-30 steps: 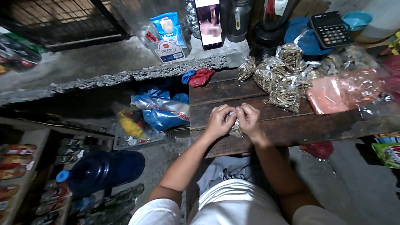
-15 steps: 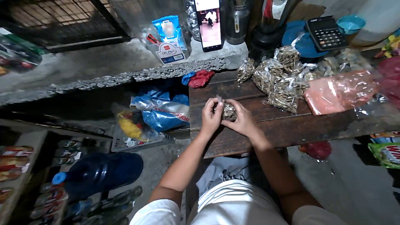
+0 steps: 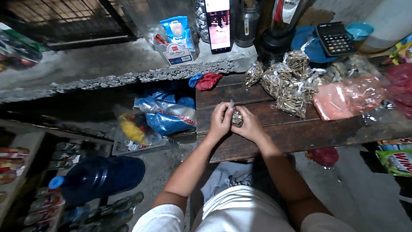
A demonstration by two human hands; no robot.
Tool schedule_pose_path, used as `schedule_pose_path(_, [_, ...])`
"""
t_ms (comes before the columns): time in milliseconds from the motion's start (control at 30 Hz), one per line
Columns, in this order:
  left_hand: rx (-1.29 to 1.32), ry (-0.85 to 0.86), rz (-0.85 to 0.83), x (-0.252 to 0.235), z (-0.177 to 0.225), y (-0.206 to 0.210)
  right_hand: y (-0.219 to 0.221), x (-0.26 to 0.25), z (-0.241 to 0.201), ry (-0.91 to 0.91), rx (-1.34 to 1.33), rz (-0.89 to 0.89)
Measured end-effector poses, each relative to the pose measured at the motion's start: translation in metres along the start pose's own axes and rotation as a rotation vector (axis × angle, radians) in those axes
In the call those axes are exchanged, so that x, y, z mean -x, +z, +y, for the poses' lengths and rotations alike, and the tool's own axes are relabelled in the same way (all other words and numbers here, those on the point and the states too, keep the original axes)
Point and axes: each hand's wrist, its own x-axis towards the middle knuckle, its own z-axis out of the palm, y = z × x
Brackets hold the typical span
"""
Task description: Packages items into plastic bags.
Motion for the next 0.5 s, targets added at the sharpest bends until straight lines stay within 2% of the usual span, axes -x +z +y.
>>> schedule_pose_path(133, [0.054, 0.030, 0.001, -0.002, -0.003, -0.001, 0.000, -0.001, 0.002, -0.011, -0.008, -0.006])
schedule_pose_path(200, [0.077, 0.008, -0.051, -0.007, -0.001, -0.007, 0.001, -0.001, 0.004, -0.016, -0.007, 0.020])
schedule_pose_path(300, [0.015, -0.031, -0.153, -0.022, -0.004, -0.028, 0.003, -0.002, 0.005, 0.001, 0.007, 0.158])
schedule_pose_path(400, [0.032, -0.165, -0.122, -0.037, -0.020, -0.040, 0.005, -0.003, 0.007, 0.040, 0.024, 0.275])
schedule_pose_path(500, [0.068, -0.294, -0.044, -0.039, -0.038, -0.039, -0.001, -0.004, 0.002, 0.107, 0.065, 0.133])
